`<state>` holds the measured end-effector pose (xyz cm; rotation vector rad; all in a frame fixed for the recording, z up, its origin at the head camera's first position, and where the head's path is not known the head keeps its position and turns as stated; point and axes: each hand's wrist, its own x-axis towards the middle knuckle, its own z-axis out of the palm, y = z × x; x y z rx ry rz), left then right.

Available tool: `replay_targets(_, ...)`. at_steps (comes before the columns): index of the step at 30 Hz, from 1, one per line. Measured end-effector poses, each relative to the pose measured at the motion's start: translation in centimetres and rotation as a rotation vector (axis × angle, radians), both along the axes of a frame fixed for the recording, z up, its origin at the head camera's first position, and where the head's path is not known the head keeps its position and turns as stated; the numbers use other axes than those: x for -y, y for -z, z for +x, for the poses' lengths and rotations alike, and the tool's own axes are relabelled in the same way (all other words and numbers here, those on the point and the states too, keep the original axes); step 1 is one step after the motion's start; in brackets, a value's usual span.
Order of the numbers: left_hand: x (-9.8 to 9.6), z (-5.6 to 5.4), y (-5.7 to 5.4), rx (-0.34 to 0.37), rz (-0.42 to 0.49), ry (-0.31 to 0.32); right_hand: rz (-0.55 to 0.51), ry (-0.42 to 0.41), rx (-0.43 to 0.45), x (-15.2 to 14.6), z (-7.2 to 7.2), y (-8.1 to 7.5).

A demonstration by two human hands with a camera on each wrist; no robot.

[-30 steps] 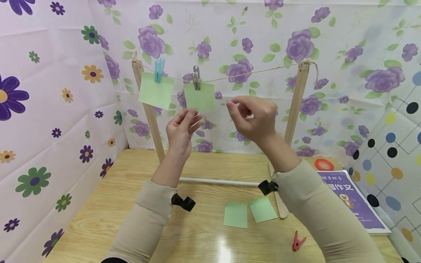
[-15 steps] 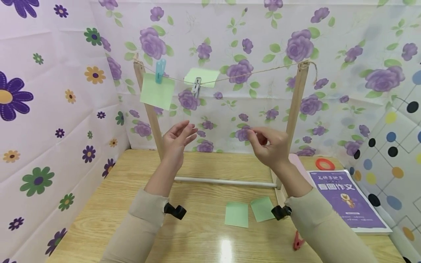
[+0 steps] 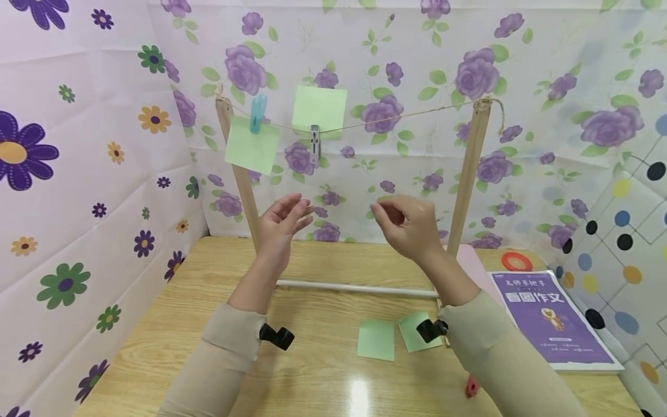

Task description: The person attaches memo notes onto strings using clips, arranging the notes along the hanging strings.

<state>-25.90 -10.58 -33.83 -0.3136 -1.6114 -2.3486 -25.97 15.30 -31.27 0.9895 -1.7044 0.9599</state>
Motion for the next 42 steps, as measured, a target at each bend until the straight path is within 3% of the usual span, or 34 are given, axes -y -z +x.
replay_targets(3, 0.3, 0.0, 0.1, 0.016, -0.023, -0.062, 0.031, -0.017, 0.039, 1.8, -0.3, -1.5)
replay_targets(6, 1.1, -0.1, 0.6, -0.006, -0.079, -0.194, 0.042, 0.008, 0.041, 3.5, -0.6, -3.1)
replay_targets(12, 3.5, -0.6, 1.5, -0.199, -0.197, -0.631, -0.028, 0.086, 0.018, 6.4, -0.9, -5.1)
replay_targets(15, 4.4, -0.6, 1.7, -0.302, -0.238, -0.829, -0.030, 0.060, 0.144, 7.4, -1.0, -5.7)
replay_targets(17, 5.0, -0.6, 1.7, -0.341, -0.268, -0.889, -0.037, -0.029, 0.283, 7.8, -1.1, -5.9)
replay_targets(19, 5.2, -0.7, 1.7, -0.335, -0.307, -0.887, -0.057, -0.151, 0.425, 8.0, -1.2, -6.1)
replay_targets(21, 5.5, -0.8, 1.7, -0.312, -0.337, -0.840, -0.082, -0.265, 0.523, 8.1, -1.2, -6.2)
replay_targets(24, 5.7, -0.9, 1.8, -0.268, -0.366, -0.751, -0.096, -0.347, 0.534, 8.0, -1.0, -6.3)
replay_targets(27, 5.9, -0.9, 2.0, -0.237, -0.366, -0.688, -0.073, -0.306, 0.406, 8.0, -0.8, -6.3)
replay_targets(34, 6.5, -0.9, 2.3, -0.214, -0.358, -0.617, 0.091, -0.069, -0.022, 8.2, -0.9, -7.9)
replay_targets(37, 6.6, -0.9, 2.5, -0.216, -0.366, -0.596, 0.141, -0.026, -0.119, 8.5, -1.0, -8.8)
replay_targets(42, 6.8, -1.0, 2.7, -0.199, -0.365, -0.584, 0.176, 0.020, -0.206, 9.0, -0.9, -10.4)
